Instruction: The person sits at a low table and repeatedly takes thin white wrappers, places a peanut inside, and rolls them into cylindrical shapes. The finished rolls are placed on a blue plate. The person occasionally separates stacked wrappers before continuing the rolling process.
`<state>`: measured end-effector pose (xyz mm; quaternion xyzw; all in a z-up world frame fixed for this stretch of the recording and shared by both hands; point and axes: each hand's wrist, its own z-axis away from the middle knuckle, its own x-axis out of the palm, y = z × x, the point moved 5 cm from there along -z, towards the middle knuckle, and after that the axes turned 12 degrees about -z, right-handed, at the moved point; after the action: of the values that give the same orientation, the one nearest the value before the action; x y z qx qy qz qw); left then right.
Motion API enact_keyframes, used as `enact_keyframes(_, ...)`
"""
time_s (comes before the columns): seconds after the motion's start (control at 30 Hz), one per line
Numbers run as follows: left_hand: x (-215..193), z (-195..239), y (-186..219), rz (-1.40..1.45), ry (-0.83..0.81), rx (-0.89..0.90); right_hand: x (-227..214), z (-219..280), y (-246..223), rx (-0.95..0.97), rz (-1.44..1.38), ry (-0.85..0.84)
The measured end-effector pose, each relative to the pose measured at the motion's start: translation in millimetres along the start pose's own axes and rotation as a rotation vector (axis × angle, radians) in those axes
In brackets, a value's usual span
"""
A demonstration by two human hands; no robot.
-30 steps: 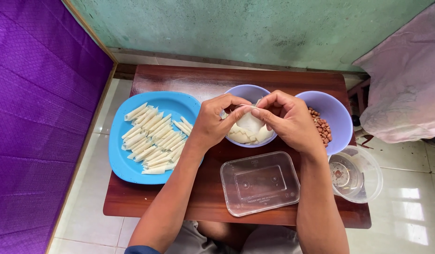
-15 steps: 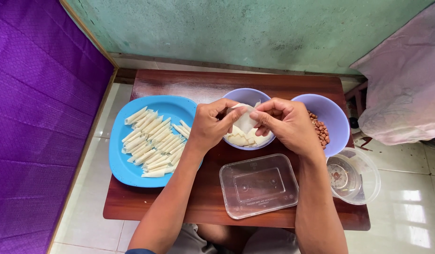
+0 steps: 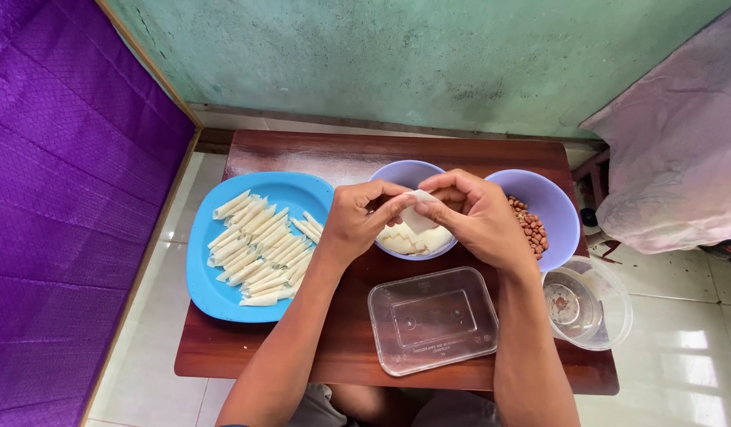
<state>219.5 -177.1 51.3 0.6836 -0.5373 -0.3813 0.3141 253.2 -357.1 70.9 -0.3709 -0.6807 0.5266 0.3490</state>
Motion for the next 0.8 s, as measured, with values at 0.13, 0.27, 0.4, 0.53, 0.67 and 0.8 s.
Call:
enact_keyframes(0.13,-4.5,-1.0,-1.8,-0.05,0.072,0.003,2.9,-1.7,2.7,-0.007,0.023,0.019)
enact_keyframes(0.27,-3.7,-3.3,2.4,-0.041,0.087,0.033,5.2,-3.2,4.3,-0.034,-0.009,0.041)
enact_keyframes(0.4,-1.7,-4.7,15.6,-0.027,0.081,0.057,0.8,-3.5,8.1,-0.103,0.038,0.07)
enact_keyframes(0.53,-1.7,-3.8,14.4,-0.037,0.026,0.072,9.8,-1.5,-7.8,-0.214,0.167,0.058)
enact_keyframes(0.67,-1.5,-3.1,6.2,-0.035,0.084,0.069,20.2,1.5,-13.8,-0.334,0.235,0.144)
enact_keyframes(0.8,5.1,-1.7,8.6,0.061,0.156,0.045,27.5,2.6,-10.6,-0.401,0.174,0.222)
